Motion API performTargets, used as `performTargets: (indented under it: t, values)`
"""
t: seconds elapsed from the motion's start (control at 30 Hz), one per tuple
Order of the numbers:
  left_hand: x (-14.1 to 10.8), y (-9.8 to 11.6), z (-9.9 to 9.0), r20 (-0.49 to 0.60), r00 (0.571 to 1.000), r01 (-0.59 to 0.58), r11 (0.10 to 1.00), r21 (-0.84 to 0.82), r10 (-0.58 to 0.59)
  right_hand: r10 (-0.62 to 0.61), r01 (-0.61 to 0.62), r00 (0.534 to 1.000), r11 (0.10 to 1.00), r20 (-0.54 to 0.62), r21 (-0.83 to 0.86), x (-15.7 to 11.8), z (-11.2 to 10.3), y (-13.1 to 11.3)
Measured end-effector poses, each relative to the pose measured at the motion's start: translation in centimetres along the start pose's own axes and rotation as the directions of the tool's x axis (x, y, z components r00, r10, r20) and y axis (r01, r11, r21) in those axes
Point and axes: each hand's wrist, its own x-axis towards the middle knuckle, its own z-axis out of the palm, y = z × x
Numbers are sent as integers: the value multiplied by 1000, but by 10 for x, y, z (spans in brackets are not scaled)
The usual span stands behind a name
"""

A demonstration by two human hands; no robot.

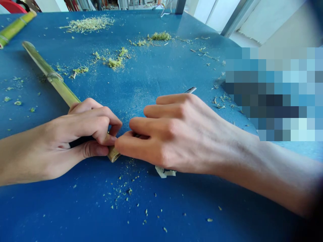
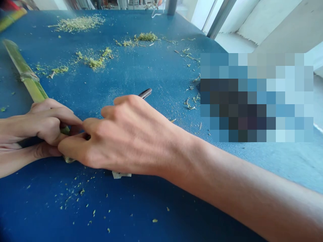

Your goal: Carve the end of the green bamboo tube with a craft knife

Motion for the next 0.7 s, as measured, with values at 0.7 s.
performTargets:
  t: [0.7]
  values:
    - [2, -10, -7, 87, 992, -88, 996, 23, 86, 7, -40, 990, 970, 139, 241, 5, 1, 2]
